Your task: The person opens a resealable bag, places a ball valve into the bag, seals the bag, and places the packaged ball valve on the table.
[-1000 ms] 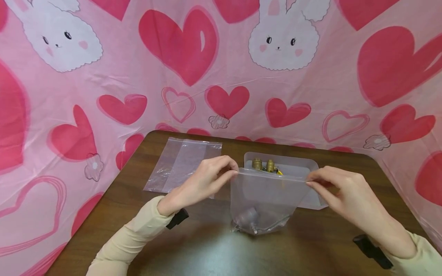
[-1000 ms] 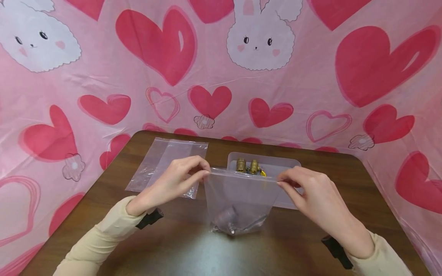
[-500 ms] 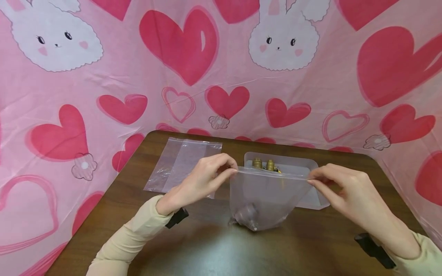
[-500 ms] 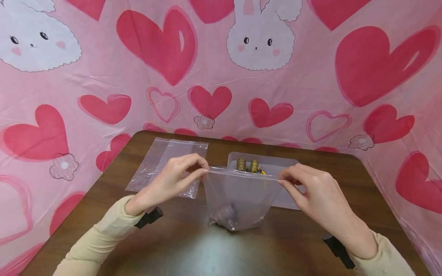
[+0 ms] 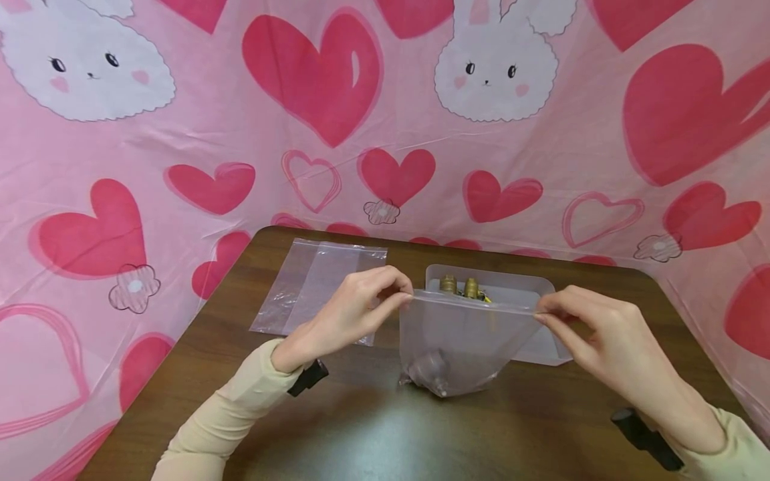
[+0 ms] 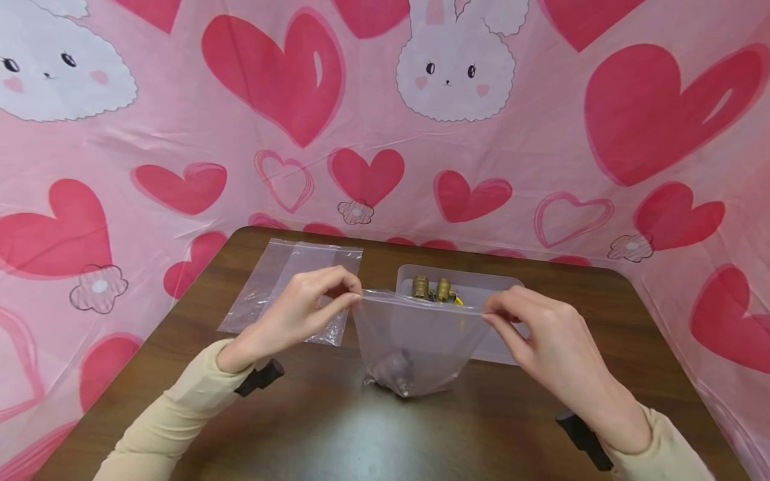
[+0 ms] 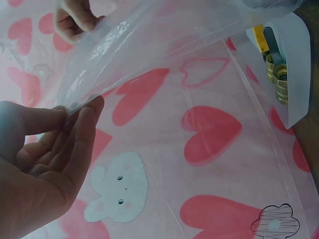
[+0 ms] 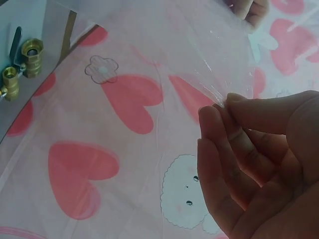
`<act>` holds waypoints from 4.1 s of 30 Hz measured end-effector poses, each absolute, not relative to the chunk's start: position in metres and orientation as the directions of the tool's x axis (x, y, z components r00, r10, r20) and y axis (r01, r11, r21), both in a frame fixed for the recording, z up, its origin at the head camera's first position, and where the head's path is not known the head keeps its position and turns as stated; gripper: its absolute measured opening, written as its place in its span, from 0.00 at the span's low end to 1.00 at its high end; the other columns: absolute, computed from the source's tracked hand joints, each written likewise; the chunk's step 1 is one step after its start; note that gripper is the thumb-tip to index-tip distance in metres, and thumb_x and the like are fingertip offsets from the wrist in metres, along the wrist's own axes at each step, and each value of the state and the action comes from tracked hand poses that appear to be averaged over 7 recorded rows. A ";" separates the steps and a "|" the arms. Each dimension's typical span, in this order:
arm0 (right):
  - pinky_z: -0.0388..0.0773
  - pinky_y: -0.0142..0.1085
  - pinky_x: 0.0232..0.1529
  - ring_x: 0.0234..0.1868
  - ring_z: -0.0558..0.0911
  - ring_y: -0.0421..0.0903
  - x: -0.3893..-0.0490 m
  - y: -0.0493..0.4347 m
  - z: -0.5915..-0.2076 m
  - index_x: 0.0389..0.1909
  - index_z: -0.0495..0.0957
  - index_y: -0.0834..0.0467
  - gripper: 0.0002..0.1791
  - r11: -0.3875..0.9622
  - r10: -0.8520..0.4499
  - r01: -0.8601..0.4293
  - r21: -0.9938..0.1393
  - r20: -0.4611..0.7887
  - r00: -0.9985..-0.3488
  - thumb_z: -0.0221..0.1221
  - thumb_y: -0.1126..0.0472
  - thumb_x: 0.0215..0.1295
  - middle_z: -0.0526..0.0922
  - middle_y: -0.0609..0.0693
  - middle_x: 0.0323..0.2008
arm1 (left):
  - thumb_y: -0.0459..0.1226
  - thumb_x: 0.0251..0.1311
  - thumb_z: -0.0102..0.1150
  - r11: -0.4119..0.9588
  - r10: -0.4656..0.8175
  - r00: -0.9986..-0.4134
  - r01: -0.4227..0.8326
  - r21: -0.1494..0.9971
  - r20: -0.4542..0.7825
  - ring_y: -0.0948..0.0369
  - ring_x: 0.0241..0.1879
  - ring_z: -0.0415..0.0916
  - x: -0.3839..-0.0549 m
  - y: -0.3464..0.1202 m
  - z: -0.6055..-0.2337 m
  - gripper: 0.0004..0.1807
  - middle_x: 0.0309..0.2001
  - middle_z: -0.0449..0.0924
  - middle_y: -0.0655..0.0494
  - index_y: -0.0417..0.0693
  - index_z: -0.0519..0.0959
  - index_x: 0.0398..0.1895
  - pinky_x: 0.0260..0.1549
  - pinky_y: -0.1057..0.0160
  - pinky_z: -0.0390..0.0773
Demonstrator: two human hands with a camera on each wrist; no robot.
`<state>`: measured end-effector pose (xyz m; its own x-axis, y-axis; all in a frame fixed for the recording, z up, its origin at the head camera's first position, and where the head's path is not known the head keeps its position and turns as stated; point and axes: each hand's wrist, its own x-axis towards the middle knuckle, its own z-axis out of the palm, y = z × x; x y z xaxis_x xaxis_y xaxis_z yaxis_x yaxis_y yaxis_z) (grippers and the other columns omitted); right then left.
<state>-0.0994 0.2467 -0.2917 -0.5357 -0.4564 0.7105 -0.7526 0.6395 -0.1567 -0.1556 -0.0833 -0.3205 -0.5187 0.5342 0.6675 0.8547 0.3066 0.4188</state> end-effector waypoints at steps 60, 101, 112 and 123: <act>0.69 0.22 0.37 0.34 0.73 0.28 -0.113 0.222 -0.306 0.35 0.81 0.46 0.19 0.598 -0.418 -0.723 -0.347 0.635 -0.650 0.72 0.72 0.49 0.78 0.33 0.33 | 0.32 0.56 0.69 0.239 0.487 -0.546 0.834 0.498 0.681 0.70 0.30 0.77 -0.162 -0.053 -0.324 0.03 0.29 0.83 0.58 0.48 0.84 0.31 0.32 0.74 0.77; 0.61 0.37 0.45 0.33 0.77 0.32 -0.113 0.197 -0.301 0.32 0.82 0.49 0.24 0.601 -0.526 -0.777 -0.186 0.641 -0.560 0.48 0.36 0.70 0.81 0.36 0.28 | 0.32 0.55 0.70 0.130 0.604 -0.414 0.894 0.429 0.681 0.67 0.24 0.70 -0.162 -0.031 -0.323 0.02 0.27 0.83 0.59 0.46 0.86 0.31 0.26 0.77 0.72; 0.59 0.34 0.44 0.32 0.76 0.33 -0.116 0.195 -0.306 0.32 0.84 0.49 0.21 0.553 -0.513 -0.808 -0.203 0.681 -0.523 0.51 0.40 0.71 0.82 0.37 0.27 | 0.32 0.58 0.66 0.137 0.616 -0.404 0.900 0.413 0.676 0.69 0.24 0.70 -0.161 -0.030 -0.323 0.01 0.28 0.83 0.60 0.47 0.86 0.31 0.26 0.80 0.71; 0.59 0.33 0.41 0.31 0.75 0.34 -0.117 0.191 -0.310 0.32 0.82 0.48 0.10 0.513 -0.535 -0.846 -0.148 0.716 -0.449 0.57 0.50 0.70 0.80 0.37 0.27 | 0.30 0.55 0.66 0.124 0.606 -0.381 0.912 0.390 0.698 0.72 0.24 0.69 -0.162 -0.029 -0.326 0.04 0.25 0.79 0.60 0.48 0.85 0.28 0.26 0.81 0.71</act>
